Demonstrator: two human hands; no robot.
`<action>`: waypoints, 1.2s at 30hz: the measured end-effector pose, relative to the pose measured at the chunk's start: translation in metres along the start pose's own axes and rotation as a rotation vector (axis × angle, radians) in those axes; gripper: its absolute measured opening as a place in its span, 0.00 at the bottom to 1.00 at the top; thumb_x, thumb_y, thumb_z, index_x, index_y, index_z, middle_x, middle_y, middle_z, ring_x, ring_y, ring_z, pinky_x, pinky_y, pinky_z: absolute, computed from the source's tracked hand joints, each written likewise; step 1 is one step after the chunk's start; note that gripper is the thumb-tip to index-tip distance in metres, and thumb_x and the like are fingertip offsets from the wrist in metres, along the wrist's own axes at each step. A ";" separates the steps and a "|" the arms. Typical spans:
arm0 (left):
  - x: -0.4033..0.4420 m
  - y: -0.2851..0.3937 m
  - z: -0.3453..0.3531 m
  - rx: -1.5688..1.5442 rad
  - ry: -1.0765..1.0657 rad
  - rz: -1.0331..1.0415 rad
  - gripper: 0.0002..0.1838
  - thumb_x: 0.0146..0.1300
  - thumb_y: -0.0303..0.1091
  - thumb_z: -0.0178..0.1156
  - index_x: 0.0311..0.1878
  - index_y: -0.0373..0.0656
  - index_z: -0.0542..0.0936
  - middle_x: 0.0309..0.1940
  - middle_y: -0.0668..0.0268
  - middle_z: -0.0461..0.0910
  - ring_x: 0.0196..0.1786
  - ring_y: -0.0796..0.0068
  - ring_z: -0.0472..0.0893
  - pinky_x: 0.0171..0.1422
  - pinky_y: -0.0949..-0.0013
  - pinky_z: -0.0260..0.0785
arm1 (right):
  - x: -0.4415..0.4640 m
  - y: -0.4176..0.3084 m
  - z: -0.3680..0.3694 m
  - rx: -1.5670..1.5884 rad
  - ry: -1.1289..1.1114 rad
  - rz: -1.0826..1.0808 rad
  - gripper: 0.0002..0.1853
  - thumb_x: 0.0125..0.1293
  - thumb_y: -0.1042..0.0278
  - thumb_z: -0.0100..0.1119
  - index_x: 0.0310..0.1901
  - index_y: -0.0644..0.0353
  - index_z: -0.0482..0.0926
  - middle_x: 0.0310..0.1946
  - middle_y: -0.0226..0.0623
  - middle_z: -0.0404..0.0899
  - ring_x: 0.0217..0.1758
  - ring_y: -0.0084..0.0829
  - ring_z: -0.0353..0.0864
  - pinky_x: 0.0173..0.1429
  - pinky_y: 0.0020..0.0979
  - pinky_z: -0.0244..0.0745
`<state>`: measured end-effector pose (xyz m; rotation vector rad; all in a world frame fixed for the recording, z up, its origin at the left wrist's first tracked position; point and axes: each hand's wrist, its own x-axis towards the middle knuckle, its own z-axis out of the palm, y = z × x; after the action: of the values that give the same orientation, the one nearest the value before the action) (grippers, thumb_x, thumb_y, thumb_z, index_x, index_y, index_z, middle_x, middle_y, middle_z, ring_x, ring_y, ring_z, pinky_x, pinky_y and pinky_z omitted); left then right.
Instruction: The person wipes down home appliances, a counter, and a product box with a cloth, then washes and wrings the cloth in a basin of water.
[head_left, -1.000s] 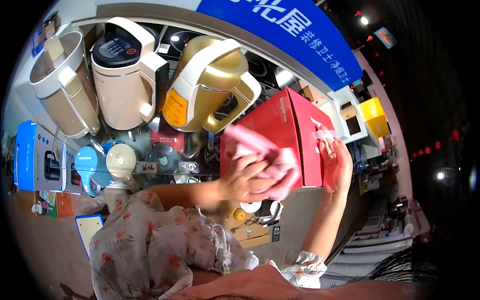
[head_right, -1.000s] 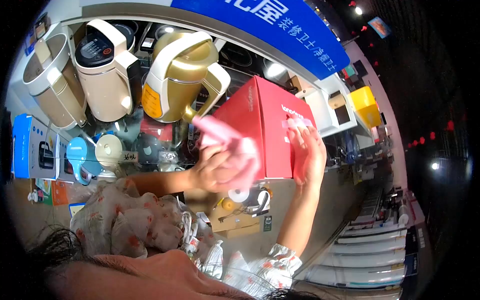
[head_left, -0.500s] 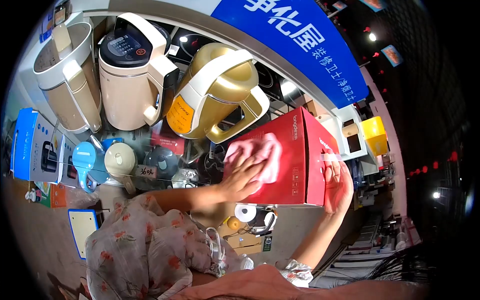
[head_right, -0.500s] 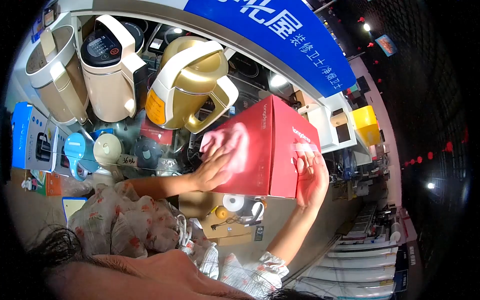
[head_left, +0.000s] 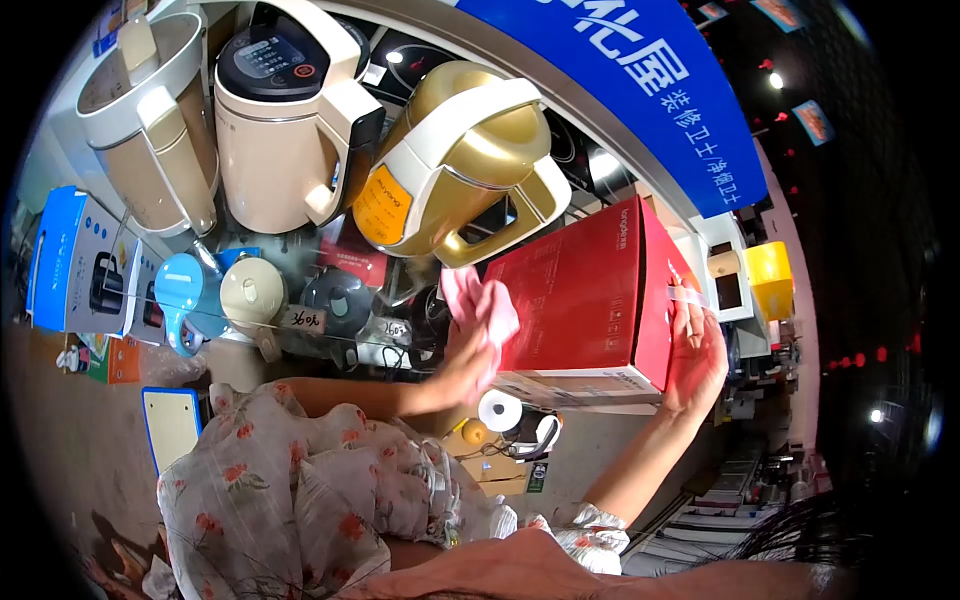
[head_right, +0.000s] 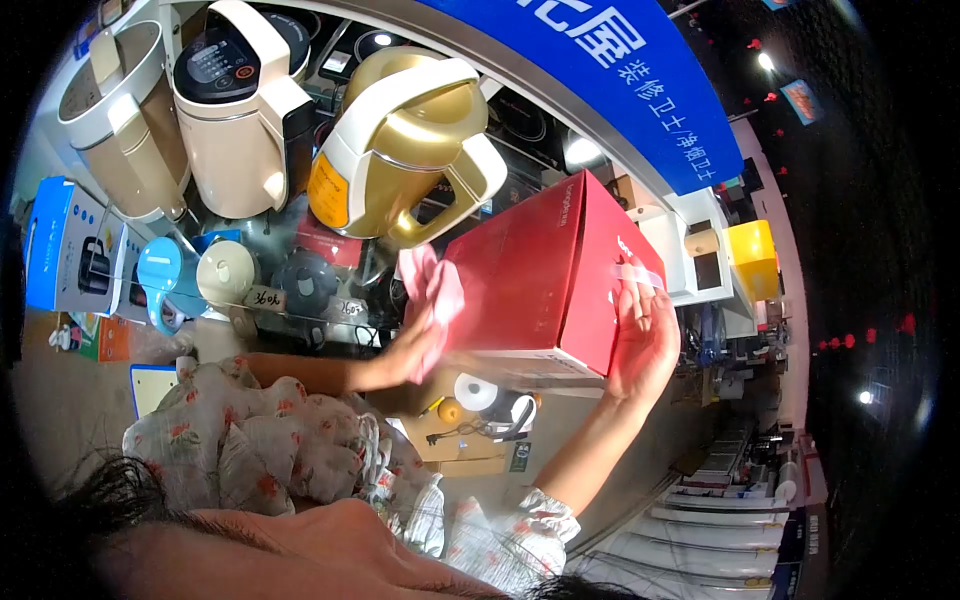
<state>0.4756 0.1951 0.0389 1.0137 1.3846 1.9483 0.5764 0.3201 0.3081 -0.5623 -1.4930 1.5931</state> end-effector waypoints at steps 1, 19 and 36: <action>-0.012 0.015 -0.001 -0.017 -0.033 -0.013 0.35 0.68 0.30 0.40 0.75 0.46 0.40 0.74 0.56 0.41 0.73 0.65 0.52 0.67 0.62 0.58 | 0.002 0.000 -0.001 -0.020 0.002 -0.006 0.25 0.70 0.67 0.47 0.57 0.84 0.59 0.58 0.65 0.66 0.63 0.47 0.71 0.59 0.35 0.77; 0.037 -0.030 -0.011 -0.310 -0.177 -0.200 0.36 0.70 0.42 0.44 0.74 0.39 0.42 0.76 0.58 0.38 0.76 0.66 0.41 0.77 0.67 0.35 | 0.002 0.001 0.000 -0.002 0.009 0.003 0.24 0.70 0.67 0.48 0.58 0.80 0.62 0.59 0.61 0.67 0.62 0.45 0.72 0.58 0.32 0.78; 0.058 0.074 -0.002 -0.286 -0.396 0.384 0.33 0.67 0.31 0.46 0.72 0.32 0.48 0.71 0.50 0.52 0.74 0.59 0.50 0.75 0.63 0.40 | 0.003 0.000 0.008 0.126 -0.014 0.037 0.15 0.64 0.69 0.52 0.46 0.74 0.72 0.54 0.54 0.74 0.55 0.42 0.77 0.58 0.34 0.74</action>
<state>0.4405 0.2150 0.1242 1.5016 0.7100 1.9864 0.5683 0.3177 0.3104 -0.5103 -1.3887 1.7092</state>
